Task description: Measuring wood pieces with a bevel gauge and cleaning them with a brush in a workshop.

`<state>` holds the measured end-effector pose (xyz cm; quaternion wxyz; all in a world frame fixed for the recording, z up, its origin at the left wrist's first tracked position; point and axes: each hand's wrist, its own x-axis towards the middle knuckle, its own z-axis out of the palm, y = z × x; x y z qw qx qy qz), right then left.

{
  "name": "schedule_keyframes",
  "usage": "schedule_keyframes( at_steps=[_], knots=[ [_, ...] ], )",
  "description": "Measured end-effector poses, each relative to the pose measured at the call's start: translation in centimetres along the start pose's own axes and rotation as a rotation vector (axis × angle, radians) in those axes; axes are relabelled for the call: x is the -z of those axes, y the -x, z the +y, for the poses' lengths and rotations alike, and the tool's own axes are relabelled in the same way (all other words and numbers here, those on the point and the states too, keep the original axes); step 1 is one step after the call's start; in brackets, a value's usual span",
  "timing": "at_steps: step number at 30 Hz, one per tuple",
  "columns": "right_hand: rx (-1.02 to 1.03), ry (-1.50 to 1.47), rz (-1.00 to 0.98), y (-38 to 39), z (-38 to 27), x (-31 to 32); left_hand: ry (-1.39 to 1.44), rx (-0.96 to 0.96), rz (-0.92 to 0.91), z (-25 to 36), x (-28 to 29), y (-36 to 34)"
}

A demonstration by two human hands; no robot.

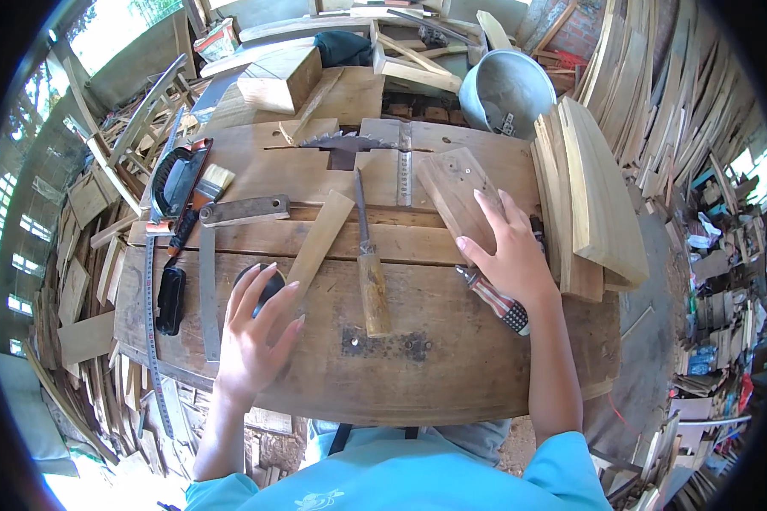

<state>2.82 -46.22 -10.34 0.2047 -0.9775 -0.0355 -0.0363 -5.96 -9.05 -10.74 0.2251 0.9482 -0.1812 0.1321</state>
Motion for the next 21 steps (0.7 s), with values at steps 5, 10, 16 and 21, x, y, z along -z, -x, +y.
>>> schedule_keyframes(
  at_steps=[5,10,16,21],
  knots=[
    [-0.009,-0.004,0.01,0.0,0.0,-0.6,-0.041,0.031,-0.023,0.4,-0.5,0.1],
    [0.011,0.02,0.061,0.5,0.7,-0.9,-0.056,0.033,-0.056,1.4,-1.0,-0.3],
    [0.044,0.097,0.075,1.6,-2.0,-0.5,-0.088,0.048,-0.085,2.1,-1.2,0.2],
    [0.049,0.094,0.101,2.8,-3.1,-1.3,-0.084,0.011,-0.102,3.6,-0.9,-0.2]
  ],
)
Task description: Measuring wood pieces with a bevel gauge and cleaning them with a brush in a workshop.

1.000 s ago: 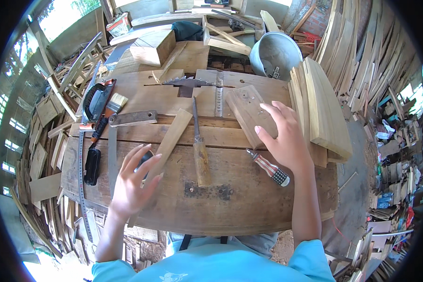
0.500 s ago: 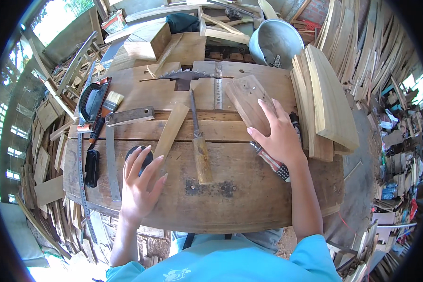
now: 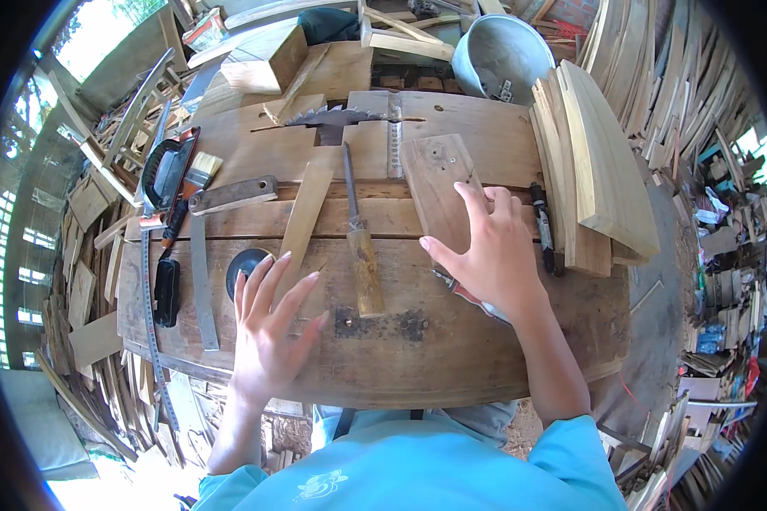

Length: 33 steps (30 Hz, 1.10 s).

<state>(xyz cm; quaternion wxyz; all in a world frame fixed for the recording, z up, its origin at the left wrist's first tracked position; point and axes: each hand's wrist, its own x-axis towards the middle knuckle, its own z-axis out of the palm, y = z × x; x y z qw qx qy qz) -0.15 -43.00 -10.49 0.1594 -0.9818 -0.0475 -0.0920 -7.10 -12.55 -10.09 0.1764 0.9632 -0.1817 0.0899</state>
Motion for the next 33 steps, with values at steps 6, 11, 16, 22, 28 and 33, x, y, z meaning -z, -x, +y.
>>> schedule_keyframes(
  at_steps=[6,11,16,22,28,33],
  knots=[
    [0.0,0.071,-0.062,0.8,-1.4,0.8,0.152,-0.051,-0.009,3.0,-0.2,0.1],
    [-0.062,0.05,-0.075,0.7,-2.1,0.4,0.296,-0.04,-0.004,5.5,-2.5,-0.1],
    [-0.1,0.041,-0.11,0.2,-1.5,0.3,0.196,-0.061,-0.014,5.8,-3.6,-0.9],
    [-0.038,0.007,-0.178,-1.0,1.7,0.1,0.184,0.0,-0.008,4.3,-4.2,-1.0],
    [0.031,-0.09,-0.214,-1.4,2.8,-0.2,0.101,0.011,0.057,3.6,-3.7,-1.4],
    [0.144,-0.207,-0.19,-1.6,3.0,-0.5,-0.165,0.062,0.133,3.0,-4.1,-1.2]
  ],
)
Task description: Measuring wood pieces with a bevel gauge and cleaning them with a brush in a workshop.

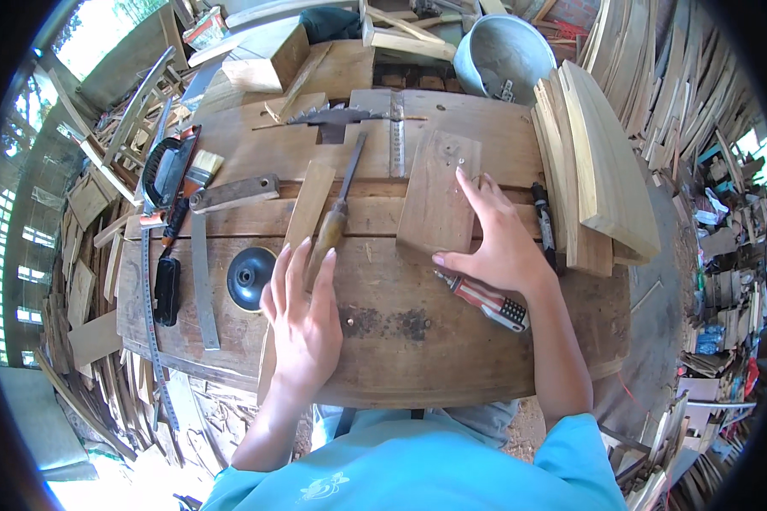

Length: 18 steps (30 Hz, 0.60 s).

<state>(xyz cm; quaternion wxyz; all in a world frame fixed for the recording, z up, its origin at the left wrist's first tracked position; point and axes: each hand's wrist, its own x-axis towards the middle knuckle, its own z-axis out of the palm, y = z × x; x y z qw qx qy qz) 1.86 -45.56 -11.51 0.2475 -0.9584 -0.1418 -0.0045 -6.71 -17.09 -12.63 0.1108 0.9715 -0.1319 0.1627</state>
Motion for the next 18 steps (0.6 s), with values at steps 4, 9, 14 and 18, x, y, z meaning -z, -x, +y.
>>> schedule_keyframes(
  at_steps=[4,9,14,18],
  knots=[
    [0.034,-0.073,-0.001,0.1,-0.1,-0.4,-0.093,0.116,0.028,2.0,0.0,-0.3],
    [0.041,-0.084,-0.011,0.0,-0.2,-0.7,0.216,-0.034,-0.032,4.8,-0.3,-2.2],
    [0.043,-0.066,0.036,0.1,-0.4,-0.9,0.424,-0.048,-0.046,5.5,-2.4,-5.3],
    [0.059,-0.053,0.022,0.1,-0.2,-1.1,0.471,-0.024,-0.063,6.4,-2.7,-7.0]
  ],
)
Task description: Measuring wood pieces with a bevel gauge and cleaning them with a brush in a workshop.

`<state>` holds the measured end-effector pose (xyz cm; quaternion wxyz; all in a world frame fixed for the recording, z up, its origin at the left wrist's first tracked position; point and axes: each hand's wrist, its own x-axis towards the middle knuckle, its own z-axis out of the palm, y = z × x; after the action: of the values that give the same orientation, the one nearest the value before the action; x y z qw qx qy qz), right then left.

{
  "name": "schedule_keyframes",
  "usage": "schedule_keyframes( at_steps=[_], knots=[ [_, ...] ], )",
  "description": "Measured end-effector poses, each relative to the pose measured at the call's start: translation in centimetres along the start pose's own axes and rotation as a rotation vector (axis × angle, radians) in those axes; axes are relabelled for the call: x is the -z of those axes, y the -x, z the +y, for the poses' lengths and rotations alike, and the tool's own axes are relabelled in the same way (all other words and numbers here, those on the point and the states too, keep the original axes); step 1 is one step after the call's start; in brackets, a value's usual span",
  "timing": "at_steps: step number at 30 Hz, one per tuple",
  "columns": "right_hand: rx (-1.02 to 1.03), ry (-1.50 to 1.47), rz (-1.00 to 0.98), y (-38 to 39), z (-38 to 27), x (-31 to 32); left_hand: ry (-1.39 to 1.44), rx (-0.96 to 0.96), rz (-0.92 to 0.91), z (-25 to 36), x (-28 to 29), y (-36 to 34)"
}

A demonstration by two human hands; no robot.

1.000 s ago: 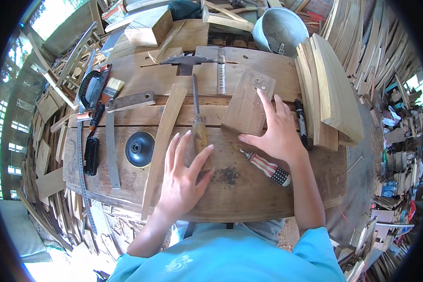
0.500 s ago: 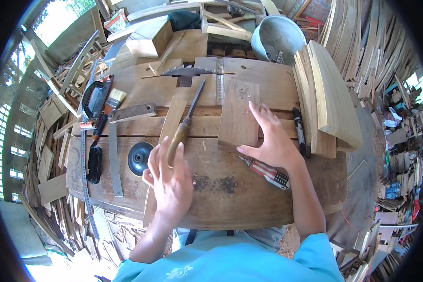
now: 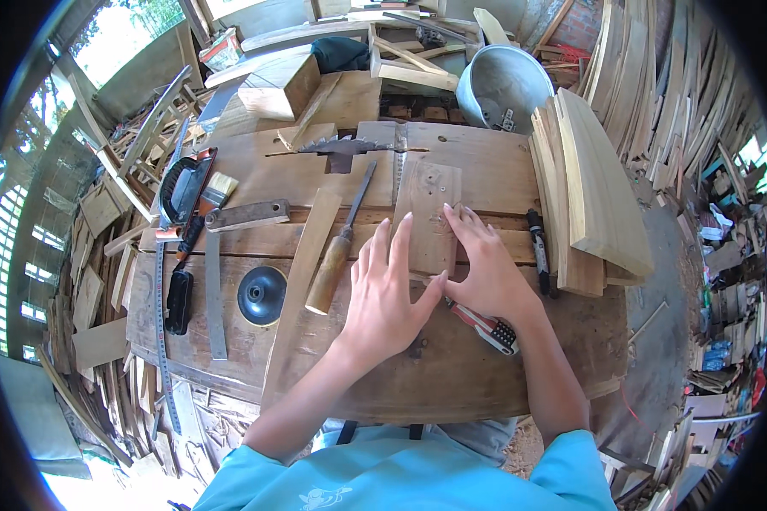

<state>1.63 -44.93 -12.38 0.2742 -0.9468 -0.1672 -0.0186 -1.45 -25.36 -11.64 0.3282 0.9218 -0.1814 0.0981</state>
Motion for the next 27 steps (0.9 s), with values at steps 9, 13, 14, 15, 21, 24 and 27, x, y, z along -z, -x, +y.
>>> schedule_keyframes(
  at_steps=[9,13,14,15,21,24,27],
  knots=[
    [0.035,-0.007,-0.003,0.2,-0.4,0.1,-0.113,0.068,-0.027,1.3,-0.9,-1.8],
    [0.026,0.016,-0.013,0.3,-0.6,0.2,-0.096,0.068,-0.017,0.8,-1.3,-1.7],
    [0.024,0.015,-0.013,0.3,-0.7,0.2,-0.096,0.068,-0.019,0.6,-1.4,-1.7],
    [0.023,0.014,-0.011,0.4,-0.7,0.3,-0.097,0.074,-0.011,0.5,-1.6,-1.8],
    [0.025,-0.003,-0.016,0.6,-0.9,0.7,-0.093,0.093,-0.002,0.3,-2.0,-1.9],
    [0.023,-0.008,-0.027,0.4,-0.7,0.5,-0.089,0.113,-0.007,0.0,-2.2,-2.0],
    [0.022,-0.009,-0.032,0.5,-0.9,0.8,-0.1,0.126,-0.012,0.1,-2.2,-2.0]
  ],
)
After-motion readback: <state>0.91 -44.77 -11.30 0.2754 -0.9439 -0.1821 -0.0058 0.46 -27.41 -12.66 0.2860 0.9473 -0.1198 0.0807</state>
